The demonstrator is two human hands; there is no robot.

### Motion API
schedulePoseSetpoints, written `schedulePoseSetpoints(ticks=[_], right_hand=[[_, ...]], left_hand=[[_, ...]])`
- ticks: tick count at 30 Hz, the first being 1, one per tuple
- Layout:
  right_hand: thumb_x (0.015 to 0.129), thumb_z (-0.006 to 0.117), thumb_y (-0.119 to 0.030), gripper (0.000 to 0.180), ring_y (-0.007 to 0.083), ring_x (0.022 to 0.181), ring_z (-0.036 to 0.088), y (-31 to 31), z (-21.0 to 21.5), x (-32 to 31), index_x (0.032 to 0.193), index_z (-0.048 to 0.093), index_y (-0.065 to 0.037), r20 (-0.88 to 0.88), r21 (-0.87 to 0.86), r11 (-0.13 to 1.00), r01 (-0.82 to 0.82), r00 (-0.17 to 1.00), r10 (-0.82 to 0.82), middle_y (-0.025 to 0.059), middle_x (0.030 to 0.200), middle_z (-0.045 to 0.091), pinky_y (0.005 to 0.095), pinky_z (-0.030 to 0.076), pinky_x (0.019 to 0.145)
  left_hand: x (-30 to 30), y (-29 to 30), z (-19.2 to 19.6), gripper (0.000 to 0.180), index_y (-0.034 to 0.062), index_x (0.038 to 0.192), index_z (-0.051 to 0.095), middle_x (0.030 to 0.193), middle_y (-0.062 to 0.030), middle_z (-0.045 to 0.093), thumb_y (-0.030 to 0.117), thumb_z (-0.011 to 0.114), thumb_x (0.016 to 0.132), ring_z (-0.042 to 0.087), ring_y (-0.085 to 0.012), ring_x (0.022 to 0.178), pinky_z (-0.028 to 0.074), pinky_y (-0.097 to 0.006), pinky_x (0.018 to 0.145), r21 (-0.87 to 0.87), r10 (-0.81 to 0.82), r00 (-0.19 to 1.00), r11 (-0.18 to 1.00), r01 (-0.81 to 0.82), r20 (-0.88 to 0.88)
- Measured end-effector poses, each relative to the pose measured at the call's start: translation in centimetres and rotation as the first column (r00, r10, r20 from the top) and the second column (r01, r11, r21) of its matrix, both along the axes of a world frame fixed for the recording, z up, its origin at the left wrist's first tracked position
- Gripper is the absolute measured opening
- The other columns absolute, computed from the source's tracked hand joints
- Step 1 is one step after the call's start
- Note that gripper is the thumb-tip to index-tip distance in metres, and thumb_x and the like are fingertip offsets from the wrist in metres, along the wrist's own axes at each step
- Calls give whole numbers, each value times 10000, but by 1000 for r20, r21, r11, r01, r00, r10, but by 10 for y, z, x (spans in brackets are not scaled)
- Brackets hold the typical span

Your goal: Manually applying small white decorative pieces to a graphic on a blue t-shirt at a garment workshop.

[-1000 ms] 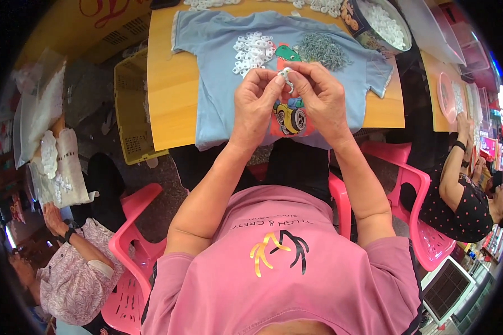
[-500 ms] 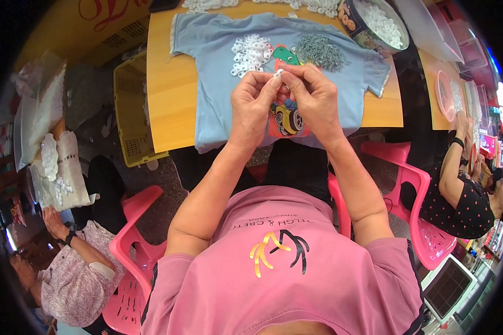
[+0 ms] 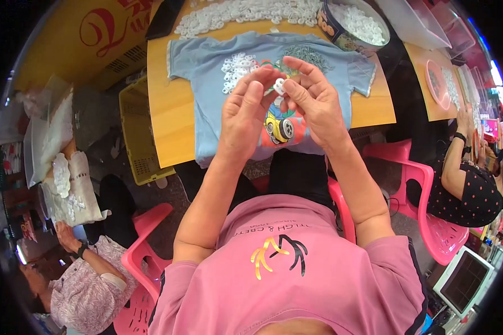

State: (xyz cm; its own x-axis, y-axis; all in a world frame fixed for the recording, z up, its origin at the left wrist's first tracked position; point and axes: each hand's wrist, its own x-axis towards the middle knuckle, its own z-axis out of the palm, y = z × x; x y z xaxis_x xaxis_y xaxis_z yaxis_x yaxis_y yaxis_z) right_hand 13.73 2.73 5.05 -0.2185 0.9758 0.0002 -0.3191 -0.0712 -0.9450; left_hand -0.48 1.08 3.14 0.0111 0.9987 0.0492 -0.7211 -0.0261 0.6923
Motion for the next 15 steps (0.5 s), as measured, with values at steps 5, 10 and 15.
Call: schedulePoseSetpoints(ticks=[5, 10, 15], right_hand=[[925, 614, -52, 559, 55, 673, 534, -14, 14, -9, 1412, 343, -18, -129, -13, 998, -59, 990, 57, 30, 911, 621, 174, 423, 585], [913, 638, -69, 664, 36, 644, 495, -25, 18, -16, 1470, 275, -72, -180, -44, 994, -100, 979, 91, 18, 906, 607, 159, 387, 547], [908, 647, -70, 720, 36, 631, 462, -33, 18, -25, 1494, 231, -112, -211, -67, 990, -121, 972, 104, 2, 900, 573, 165, 390, 553]], left_hand=[[-7, -8, -10, 363, 16, 1262, 556, 1288, -97, 537, 270, 492, 1011, 538, -124, 1100, 446, -279, 911, 212, -66, 936, 966, 146, -345], [-10, -16, -12, 478, 33, 1230, 591, 1358, -104, 492, 430, 465, 996, 449, -197, 1221, 424, -303, 930, 294, -48, 930, 942, 164, -365], [-15, -17, -6, 611, -2, 1232, 572, 1375, -134, 435, 534, 456, 962, 451, -227, 1237, 464, -339, 928, 330, -102, 945, 921, 208, -312]])
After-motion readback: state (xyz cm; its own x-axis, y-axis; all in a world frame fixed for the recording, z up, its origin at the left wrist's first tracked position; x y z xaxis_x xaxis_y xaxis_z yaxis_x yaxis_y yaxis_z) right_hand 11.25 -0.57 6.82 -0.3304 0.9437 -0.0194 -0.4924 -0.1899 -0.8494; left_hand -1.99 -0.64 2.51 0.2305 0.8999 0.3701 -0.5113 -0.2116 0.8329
